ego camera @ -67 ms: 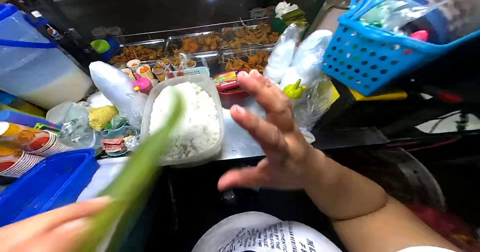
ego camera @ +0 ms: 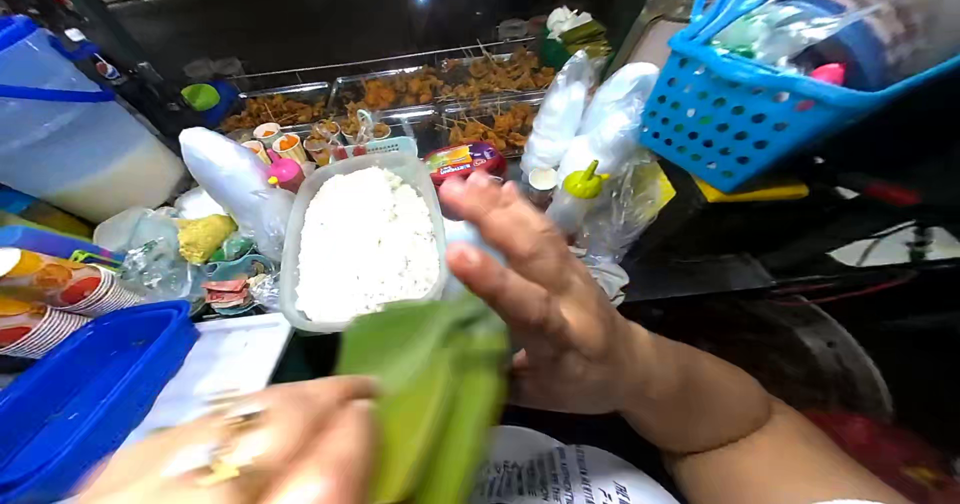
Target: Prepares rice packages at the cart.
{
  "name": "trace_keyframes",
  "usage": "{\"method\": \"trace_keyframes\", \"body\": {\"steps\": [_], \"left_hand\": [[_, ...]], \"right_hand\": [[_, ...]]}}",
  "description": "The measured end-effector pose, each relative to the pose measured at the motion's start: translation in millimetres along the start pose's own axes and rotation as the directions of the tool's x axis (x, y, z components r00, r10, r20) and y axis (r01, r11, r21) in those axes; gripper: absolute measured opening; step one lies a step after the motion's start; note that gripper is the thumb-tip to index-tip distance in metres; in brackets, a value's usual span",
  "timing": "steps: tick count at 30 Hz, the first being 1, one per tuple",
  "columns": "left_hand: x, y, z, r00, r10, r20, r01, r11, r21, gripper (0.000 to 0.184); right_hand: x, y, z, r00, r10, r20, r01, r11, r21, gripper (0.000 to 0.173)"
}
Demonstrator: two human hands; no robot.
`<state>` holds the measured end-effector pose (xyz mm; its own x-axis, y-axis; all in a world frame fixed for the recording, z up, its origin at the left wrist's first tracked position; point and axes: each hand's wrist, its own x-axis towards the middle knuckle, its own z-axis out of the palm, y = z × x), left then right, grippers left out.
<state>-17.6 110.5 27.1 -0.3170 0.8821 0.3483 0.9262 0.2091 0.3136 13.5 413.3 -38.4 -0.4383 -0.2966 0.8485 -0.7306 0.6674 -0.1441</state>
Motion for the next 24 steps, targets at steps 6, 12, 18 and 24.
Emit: {"method": "trace_keyframes", "body": {"steps": [6,12,18,24], "left_hand": [[72,3,42,0.991,0.129,-0.033,-0.128,0.991,0.028,0.032],[35,-83,49,0.935,-0.317,-0.157,0.315,0.948,-0.035,0.068],[-14,-136,62,0.814,-0.57,-0.113,0.579,0.812,0.071,0.075],[-64,-134,69,0.634,-0.773,-0.017,0.773,0.634,0.007,0.063]], "right_hand": [[-69,30,-23,0.919,0.27,0.288,-0.361,0.87,0.336,0.018],[-98,123,2,0.063,0.957,0.284,-0.981,0.006,0.196,0.028],[-133,207,84,-0.147,0.947,0.287,-0.988,-0.128,-0.085,0.044],[-139,228,103,-0.191,0.971,0.14,-0.975,-0.172,-0.138,0.048]]}}
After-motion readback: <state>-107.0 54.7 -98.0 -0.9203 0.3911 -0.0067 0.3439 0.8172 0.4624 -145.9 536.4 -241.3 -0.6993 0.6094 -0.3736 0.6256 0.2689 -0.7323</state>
